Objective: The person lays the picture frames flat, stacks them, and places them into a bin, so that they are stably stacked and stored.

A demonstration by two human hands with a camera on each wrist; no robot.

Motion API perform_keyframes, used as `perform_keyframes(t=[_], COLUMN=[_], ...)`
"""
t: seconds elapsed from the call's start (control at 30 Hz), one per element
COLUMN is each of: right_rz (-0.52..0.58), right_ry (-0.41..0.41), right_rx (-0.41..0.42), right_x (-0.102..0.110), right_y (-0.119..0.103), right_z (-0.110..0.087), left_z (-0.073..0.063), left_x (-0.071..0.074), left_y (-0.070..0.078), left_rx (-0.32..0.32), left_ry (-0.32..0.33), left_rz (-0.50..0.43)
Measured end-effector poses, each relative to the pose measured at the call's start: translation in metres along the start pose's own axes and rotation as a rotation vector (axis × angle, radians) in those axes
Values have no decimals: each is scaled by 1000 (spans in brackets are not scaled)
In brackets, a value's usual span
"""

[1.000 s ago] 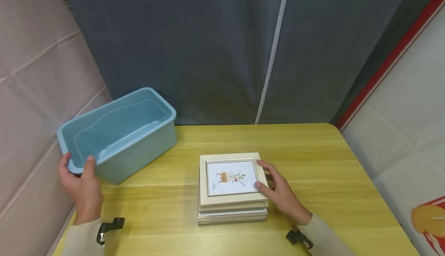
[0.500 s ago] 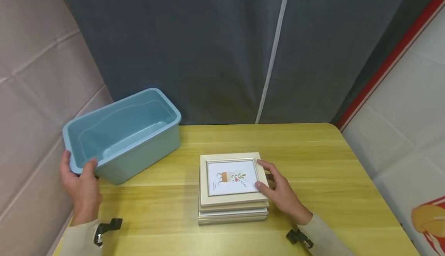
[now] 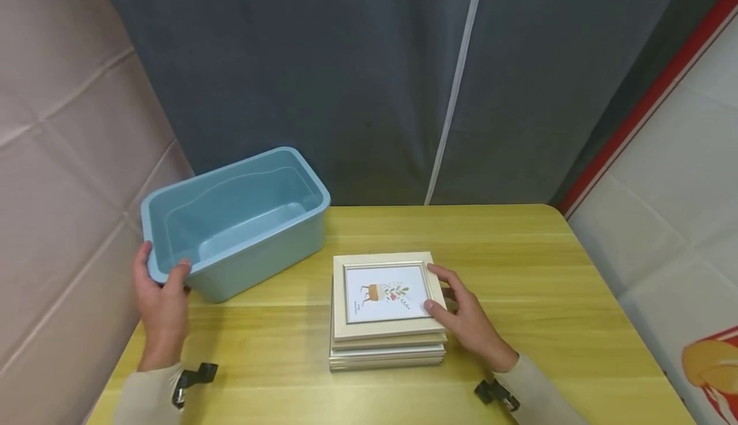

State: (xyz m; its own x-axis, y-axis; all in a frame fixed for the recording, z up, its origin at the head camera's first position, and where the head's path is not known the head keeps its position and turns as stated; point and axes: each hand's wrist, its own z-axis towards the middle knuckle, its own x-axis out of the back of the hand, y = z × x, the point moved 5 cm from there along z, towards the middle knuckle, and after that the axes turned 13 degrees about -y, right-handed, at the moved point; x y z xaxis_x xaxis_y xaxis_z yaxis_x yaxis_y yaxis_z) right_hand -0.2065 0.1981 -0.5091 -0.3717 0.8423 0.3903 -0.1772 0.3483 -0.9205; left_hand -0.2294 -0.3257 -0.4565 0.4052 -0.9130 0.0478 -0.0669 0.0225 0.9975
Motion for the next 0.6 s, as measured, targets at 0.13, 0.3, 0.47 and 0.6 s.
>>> perform_keyframes(t=[0.13,0.3,0.47,0.6], right_rz=[4,-1,-1,3], right_ry=[-2,-3,-1,-3], right_rx=[10,7,5,10], right_x=[0,1,1,1], right_y=[0,1,2,2], right_z=[0,1,1,2], left_z=[-4,-7,-8,-9], left_x=[-10,-24,-39,-50], left_y=[0,-1,-2,-3], left_rx=[-4,-32,-66,-90], left_ry=[-39,-81,-142,-186], left_rz=[22,73,127,159])
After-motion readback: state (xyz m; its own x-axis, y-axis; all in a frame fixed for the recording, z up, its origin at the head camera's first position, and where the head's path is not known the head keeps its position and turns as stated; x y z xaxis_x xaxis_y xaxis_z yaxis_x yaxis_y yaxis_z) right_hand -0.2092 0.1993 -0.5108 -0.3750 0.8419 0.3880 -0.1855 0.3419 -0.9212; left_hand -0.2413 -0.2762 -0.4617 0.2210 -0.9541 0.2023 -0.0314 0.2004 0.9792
